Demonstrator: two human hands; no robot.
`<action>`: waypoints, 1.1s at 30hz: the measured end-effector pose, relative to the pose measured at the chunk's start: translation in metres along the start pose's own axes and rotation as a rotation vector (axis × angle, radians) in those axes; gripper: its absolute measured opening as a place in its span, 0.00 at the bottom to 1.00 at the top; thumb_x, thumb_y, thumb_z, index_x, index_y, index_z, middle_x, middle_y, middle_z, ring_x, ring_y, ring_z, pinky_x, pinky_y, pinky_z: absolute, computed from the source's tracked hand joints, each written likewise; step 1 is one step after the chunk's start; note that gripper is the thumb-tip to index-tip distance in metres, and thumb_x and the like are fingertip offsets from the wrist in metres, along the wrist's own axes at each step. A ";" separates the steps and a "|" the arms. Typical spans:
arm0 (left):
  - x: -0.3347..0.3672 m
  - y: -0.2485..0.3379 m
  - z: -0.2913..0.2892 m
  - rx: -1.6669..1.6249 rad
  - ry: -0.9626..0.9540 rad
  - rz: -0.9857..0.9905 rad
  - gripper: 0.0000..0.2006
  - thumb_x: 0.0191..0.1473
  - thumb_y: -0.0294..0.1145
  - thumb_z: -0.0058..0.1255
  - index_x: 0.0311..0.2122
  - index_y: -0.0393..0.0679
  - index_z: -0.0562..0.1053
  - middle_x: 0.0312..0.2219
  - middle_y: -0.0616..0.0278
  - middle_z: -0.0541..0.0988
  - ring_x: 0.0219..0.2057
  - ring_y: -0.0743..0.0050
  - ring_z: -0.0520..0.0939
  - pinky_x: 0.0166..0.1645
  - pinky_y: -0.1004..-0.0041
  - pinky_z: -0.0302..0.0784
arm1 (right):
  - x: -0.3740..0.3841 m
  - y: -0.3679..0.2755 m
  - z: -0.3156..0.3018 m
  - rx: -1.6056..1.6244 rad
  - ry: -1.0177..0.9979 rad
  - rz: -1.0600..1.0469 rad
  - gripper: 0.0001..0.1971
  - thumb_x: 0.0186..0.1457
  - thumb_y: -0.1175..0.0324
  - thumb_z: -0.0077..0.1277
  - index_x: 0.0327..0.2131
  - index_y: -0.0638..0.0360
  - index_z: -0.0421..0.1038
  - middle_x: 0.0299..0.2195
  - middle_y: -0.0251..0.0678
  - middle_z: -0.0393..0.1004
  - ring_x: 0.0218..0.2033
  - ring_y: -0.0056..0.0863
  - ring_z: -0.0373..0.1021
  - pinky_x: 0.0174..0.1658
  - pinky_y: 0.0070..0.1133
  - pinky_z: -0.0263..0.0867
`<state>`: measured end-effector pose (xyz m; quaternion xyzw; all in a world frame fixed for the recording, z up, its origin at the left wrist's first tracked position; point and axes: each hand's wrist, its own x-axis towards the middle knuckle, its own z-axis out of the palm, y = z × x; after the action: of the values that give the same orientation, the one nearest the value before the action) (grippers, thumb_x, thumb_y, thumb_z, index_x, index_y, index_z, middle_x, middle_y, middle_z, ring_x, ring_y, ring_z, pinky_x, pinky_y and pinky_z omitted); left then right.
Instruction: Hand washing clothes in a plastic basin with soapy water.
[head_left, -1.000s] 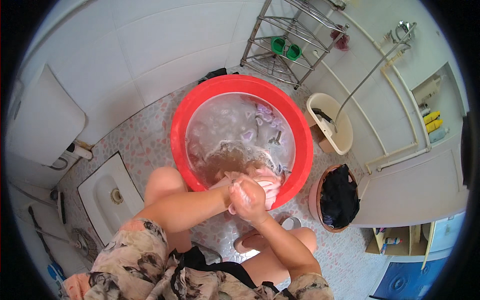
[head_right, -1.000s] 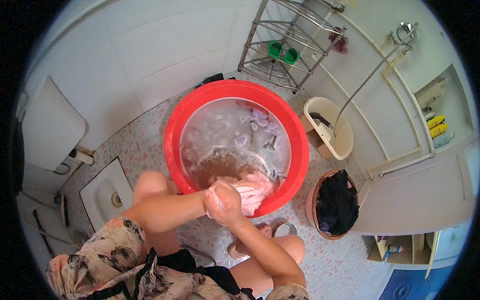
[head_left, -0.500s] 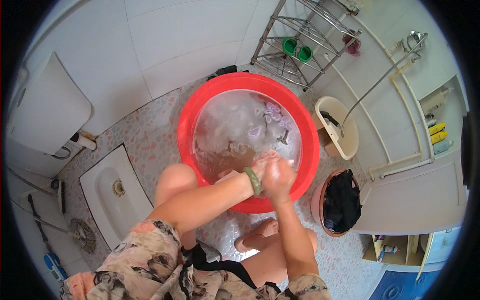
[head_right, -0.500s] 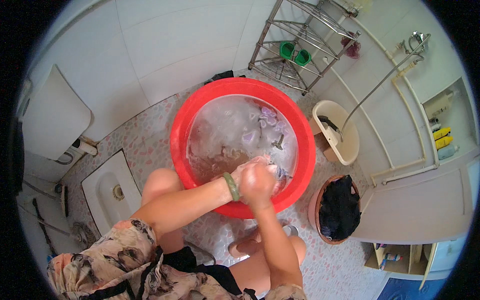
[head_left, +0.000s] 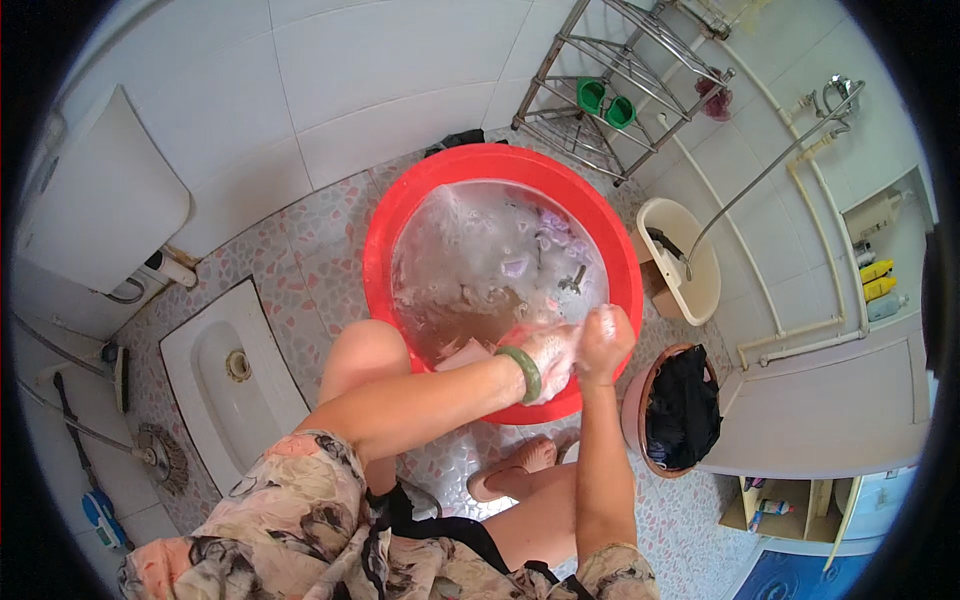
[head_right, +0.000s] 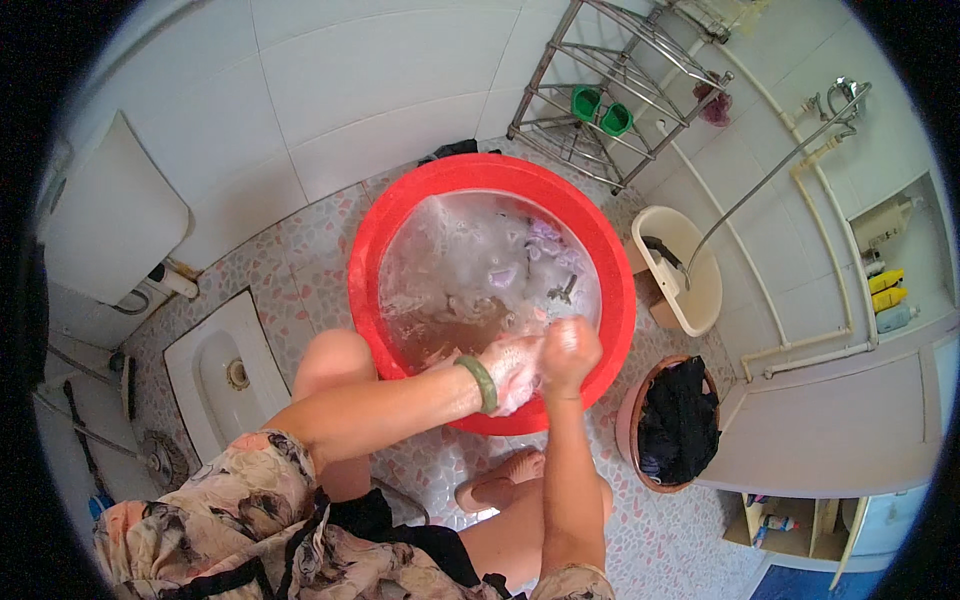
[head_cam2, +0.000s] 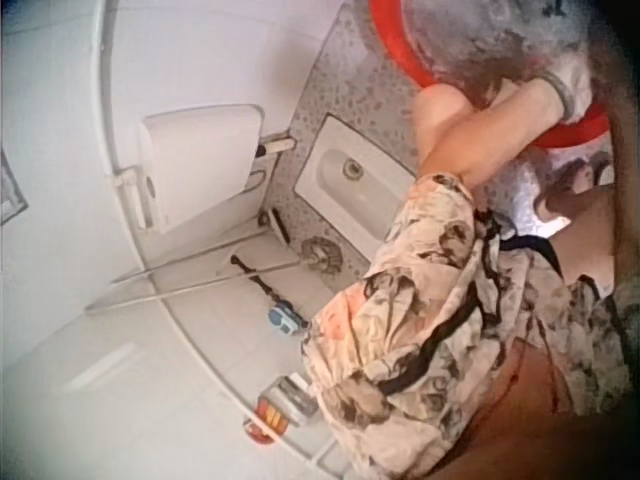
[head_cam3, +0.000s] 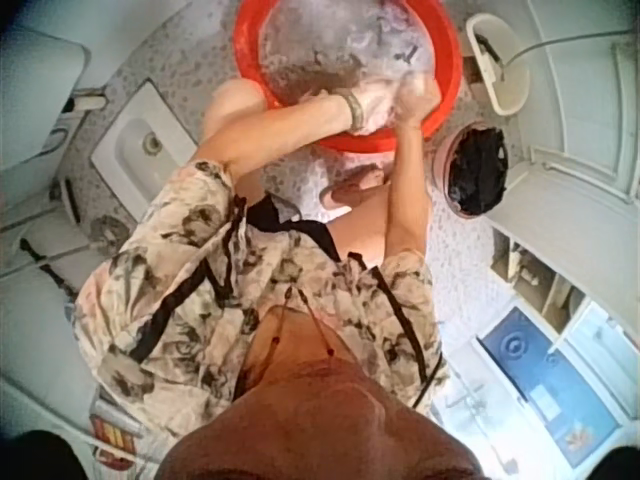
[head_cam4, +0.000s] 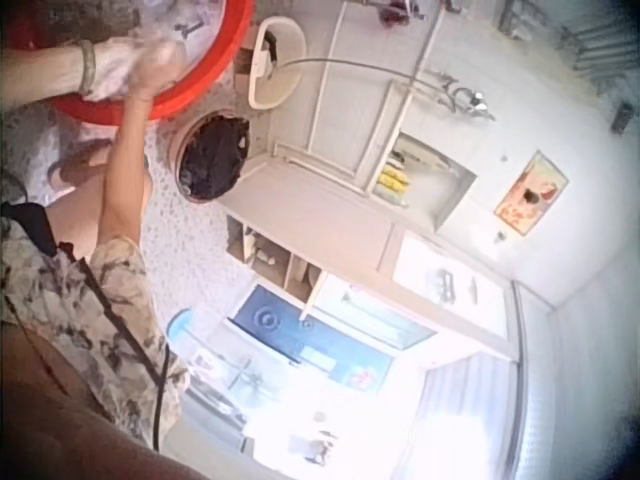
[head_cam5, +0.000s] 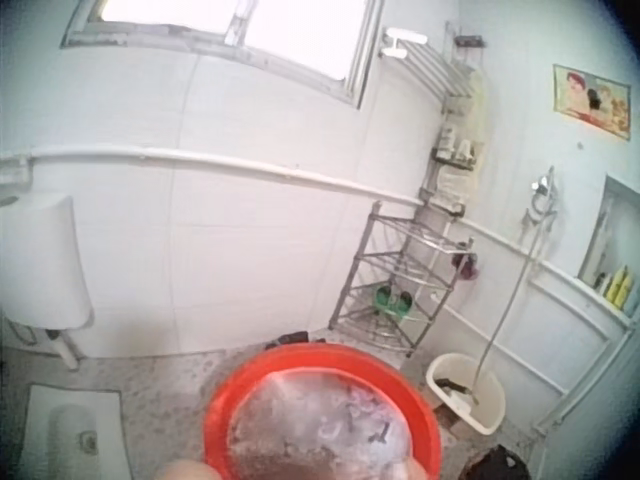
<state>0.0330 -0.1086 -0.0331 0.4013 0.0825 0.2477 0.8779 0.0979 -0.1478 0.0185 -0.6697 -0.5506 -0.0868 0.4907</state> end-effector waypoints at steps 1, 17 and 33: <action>-0.001 0.004 0.014 -0.680 0.302 -0.390 0.06 0.51 0.35 0.40 0.27 0.47 0.68 0.19 0.66 0.69 0.21 0.77 0.70 0.25 0.76 0.67 | 0.001 0.023 -0.005 0.019 0.028 0.213 0.05 0.38 0.79 0.44 0.15 0.62 0.60 0.16 0.34 0.60 0.20 0.24 0.59 0.28 0.16 0.57; -0.008 0.032 0.019 -0.673 0.244 -0.501 0.09 0.50 0.37 0.39 0.21 0.49 0.67 0.17 0.69 0.70 0.16 0.81 0.67 0.18 0.83 0.59 | 0.011 0.031 0.001 -0.022 0.186 0.045 0.04 0.43 0.77 0.42 0.18 0.64 0.62 0.18 0.34 0.62 0.18 0.21 0.59 0.22 0.20 0.57; -0.001 0.027 -0.005 -0.585 0.258 -0.499 0.09 0.50 0.39 0.40 0.25 0.48 0.67 0.14 0.69 0.67 0.15 0.78 0.68 0.20 0.77 0.66 | 0.001 -0.035 0.007 0.173 0.063 0.005 0.02 0.40 0.77 0.44 0.21 0.65 0.65 0.21 0.36 0.66 0.22 0.23 0.63 0.27 0.20 0.58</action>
<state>0.0202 -0.0911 -0.0164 0.0677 0.2129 0.0882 0.9707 0.0665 -0.1445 0.0352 -0.6232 -0.5388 -0.0589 0.5639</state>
